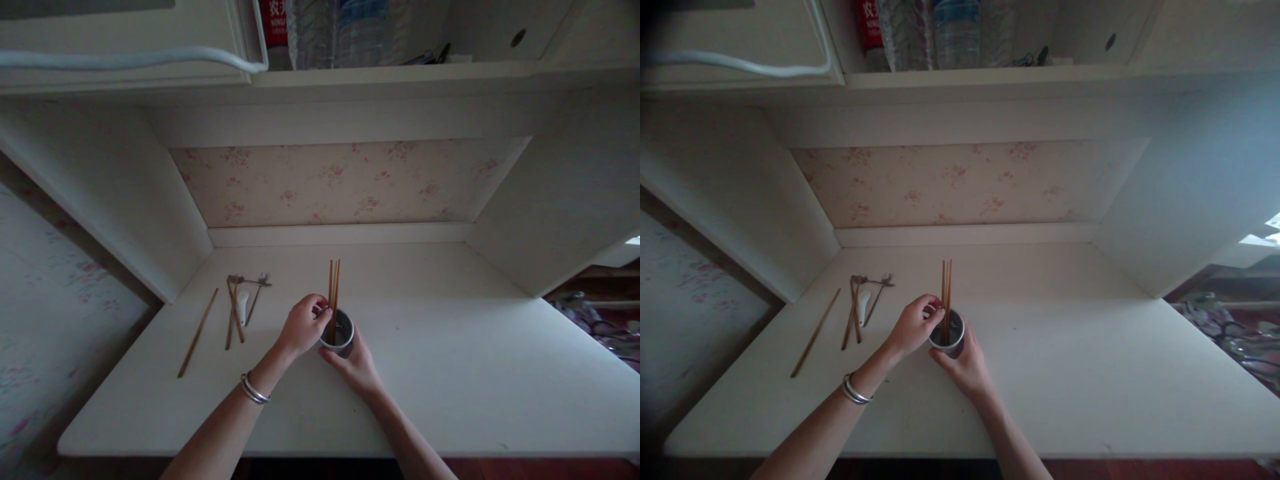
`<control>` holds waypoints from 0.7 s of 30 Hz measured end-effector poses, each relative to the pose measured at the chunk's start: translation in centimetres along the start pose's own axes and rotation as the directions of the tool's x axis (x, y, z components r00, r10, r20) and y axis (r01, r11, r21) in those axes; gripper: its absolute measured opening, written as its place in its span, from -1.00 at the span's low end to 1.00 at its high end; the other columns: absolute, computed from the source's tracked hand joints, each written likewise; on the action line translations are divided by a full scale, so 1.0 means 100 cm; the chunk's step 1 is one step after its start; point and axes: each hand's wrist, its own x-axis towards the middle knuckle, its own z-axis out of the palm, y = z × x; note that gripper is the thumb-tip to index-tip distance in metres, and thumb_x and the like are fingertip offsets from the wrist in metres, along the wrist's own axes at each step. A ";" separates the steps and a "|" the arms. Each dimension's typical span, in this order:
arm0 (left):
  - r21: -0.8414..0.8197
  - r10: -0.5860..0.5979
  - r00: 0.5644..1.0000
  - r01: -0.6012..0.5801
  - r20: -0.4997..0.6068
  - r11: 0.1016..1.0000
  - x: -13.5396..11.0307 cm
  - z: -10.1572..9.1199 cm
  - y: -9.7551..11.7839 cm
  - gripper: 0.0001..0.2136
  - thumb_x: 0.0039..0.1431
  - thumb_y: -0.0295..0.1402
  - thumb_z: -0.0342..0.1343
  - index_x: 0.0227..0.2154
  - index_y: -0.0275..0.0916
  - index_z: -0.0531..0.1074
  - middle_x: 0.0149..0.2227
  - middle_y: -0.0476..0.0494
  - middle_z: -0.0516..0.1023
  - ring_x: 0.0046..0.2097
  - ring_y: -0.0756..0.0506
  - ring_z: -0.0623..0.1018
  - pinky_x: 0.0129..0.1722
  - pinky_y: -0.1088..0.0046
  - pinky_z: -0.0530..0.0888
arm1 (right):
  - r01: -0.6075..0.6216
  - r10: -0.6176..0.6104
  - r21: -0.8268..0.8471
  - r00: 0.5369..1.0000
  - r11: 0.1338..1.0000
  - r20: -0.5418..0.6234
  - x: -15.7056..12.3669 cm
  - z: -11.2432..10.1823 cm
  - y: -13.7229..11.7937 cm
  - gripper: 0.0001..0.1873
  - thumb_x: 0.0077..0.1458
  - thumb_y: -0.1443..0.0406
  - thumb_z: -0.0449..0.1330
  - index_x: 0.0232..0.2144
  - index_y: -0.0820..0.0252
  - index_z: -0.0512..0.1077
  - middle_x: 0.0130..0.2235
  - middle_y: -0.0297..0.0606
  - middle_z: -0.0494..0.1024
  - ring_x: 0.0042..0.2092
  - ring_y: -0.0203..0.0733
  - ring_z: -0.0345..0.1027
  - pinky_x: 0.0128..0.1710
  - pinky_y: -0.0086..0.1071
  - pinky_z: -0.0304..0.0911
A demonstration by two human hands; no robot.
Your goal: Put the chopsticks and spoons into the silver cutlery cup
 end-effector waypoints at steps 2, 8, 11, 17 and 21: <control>-0.046 -0.013 1.000 0.013 0.008 0.999 -0.002 0.000 0.001 -0.82 0.18 -0.23 0.11 -0.25 -0.21 0.45 -0.22 -0.13 0.57 -0.24 -0.07 0.56 -0.23 0.41 0.50 | 0.002 -0.002 0.004 1.000 1.000 0.002 0.000 0.000 -0.001 -0.19 -0.08 0.24 0.37 0.22 0.09 0.19 0.16 -0.11 0.42 0.17 0.06 0.30 0.18 -0.03 0.21; -0.452 -0.123 0.989 0.145 0.078 0.880 -0.024 -0.004 -0.013 -0.68 0.16 -0.33 0.05 -0.02 -0.23 0.39 0.00 -0.20 0.53 0.03 -0.11 0.51 0.07 0.31 0.42 | -0.018 0.018 0.029 1.000 0.999 0.011 0.001 -0.003 -0.001 -0.19 -0.08 0.19 0.39 0.20 0.08 0.21 0.15 -0.11 0.43 0.17 0.07 0.31 0.17 0.00 0.22; -0.646 -0.091 0.977 0.195 0.192 0.738 -0.041 -0.004 -0.026 -0.44 0.00 -0.52 -0.03 0.14 -0.16 0.30 0.20 -0.15 0.39 0.19 -0.14 0.41 0.20 0.24 0.32 | -0.036 0.034 0.062 0.999 0.997 0.037 0.002 -0.004 -0.001 -0.22 -0.07 0.16 0.40 0.18 0.09 0.24 0.12 -0.10 0.47 0.14 0.07 0.35 0.14 -0.01 0.25; -0.669 0.105 0.963 0.092 0.249 0.737 -0.057 0.008 -0.035 -0.24 -0.09 -0.64 0.11 0.25 -0.14 0.19 0.24 -0.22 0.33 0.25 -0.25 0.33 0.27 0.14 0.24 | -0.120 0.111 0.069 0.986 0.990 0.126 0.005 -0.010 0.001 -0.31 -0.11 0.15 0.42 0.08 0.12 0.35 0.02 -0.12 0.55 0.05 0.08 0.43 0.08 -0.01 0.31; -0.580 0.144 0.973 -0.012 0.182 0.815 -0.053 0.023 -0.040 -0.21 -0.10 -0.51 0.34 0.25 -0.21 0.18 0.21 -0.33 0.35 0.22 -0.28 0.37 0.27 0.12 0.24 | -0.130 0.134 -0.034 0.973 0.991 0.189 0.006 -0.024 0.000 -0.35 -0.10 0.15 0.41 0.05 0.15 0.39 -0.02 -0.13 0.58 0.02 0.09 0.45 0.06 -0.01 0.32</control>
